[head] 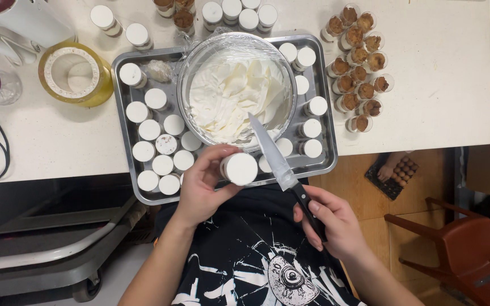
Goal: The person levels the whipped cream on top of small dessert cups using a knife, scraping off the excess cream from each cup.
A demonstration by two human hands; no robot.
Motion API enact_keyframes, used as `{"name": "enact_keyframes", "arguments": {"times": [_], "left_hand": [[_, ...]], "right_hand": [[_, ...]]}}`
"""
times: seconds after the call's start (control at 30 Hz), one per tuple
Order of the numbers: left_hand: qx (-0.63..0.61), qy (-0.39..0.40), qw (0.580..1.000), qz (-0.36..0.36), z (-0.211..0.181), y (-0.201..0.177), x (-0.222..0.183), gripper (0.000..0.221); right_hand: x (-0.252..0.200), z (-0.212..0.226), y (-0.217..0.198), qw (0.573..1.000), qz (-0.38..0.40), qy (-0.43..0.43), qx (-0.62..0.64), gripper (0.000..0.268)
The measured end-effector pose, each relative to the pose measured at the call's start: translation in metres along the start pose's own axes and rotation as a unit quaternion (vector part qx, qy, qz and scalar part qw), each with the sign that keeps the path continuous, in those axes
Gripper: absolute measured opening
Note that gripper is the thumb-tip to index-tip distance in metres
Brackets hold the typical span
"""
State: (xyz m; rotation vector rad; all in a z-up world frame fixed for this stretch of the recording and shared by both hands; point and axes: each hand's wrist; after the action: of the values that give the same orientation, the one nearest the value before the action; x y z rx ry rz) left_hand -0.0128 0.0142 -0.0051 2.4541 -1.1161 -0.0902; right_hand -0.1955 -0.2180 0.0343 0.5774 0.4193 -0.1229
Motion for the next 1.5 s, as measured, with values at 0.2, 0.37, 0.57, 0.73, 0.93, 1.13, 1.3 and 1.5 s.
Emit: {"name": "enact_keyframes", "arguments": {"times": [0.2,0.37,0.57,0.73,0.93,1.13,1.3,1.5], "left_hand": [[-0.070,-0.016,0.997,0.040,0.002,-0.008,-0.004,0.067],[-0.079,-0.036,0.993,0.083,-0.002,-0.016,-0.007,0.065],[-0.111,-0.059,0.986,0.111,-0.003,-0.024,-0.011,0.067],[-0.153,-0.054,0.982,0.099,0.008,-0.025,-0.014,0.069],[-0.231,-0.065,0.967,0.090,0.014,-0.030,-0.019,0.065],[-0.281,-0.100,0.952,0.068,0.011,-0.032,-0.019,0.063],[-0.144,-0.023,0.989,0.004,0.004,-0.017,-0.012,0.056],[-0.014,0.068,0.988,-0.141,0.005,0.002,0.001,0.068]], "right_hand": [[0.000,-0.001,-0.001,0.996,0.029,0.052,0.065,0.046],[-0.006,-0.006,-0.006,0.987,0.051,0.077,0.133,0.048],[-0.011,-0.002,-0.012,0.971,0.109,0.093,0.194,0.047],[0.002,-0.001,-0.004,0.978,0.070,0.094,0.173,0.050],[-0.005,-0.003,-0.004,0.973,0.130,0.096,0.166,0.048],[-0.003,-0.005,-0.011,0.968,0.111,0.091,0.208,0.048],[-0.010,-0.005,-0.001,0.989,0.045,0.035,0.135,0.048],[-0.004,-0.018,0.016,1.000,-0.002,-0.019,-0.019,0.045]]}}
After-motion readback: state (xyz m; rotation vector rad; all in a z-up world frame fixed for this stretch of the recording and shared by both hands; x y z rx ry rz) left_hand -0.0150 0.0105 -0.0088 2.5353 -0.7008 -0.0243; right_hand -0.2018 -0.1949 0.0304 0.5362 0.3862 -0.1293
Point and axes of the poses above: each hand's wrist, its own x-axis towards the middle knuckle, its own y-axis out of the palm, z = x × y, and after that the axes turned 10 degrees about z, right-handed
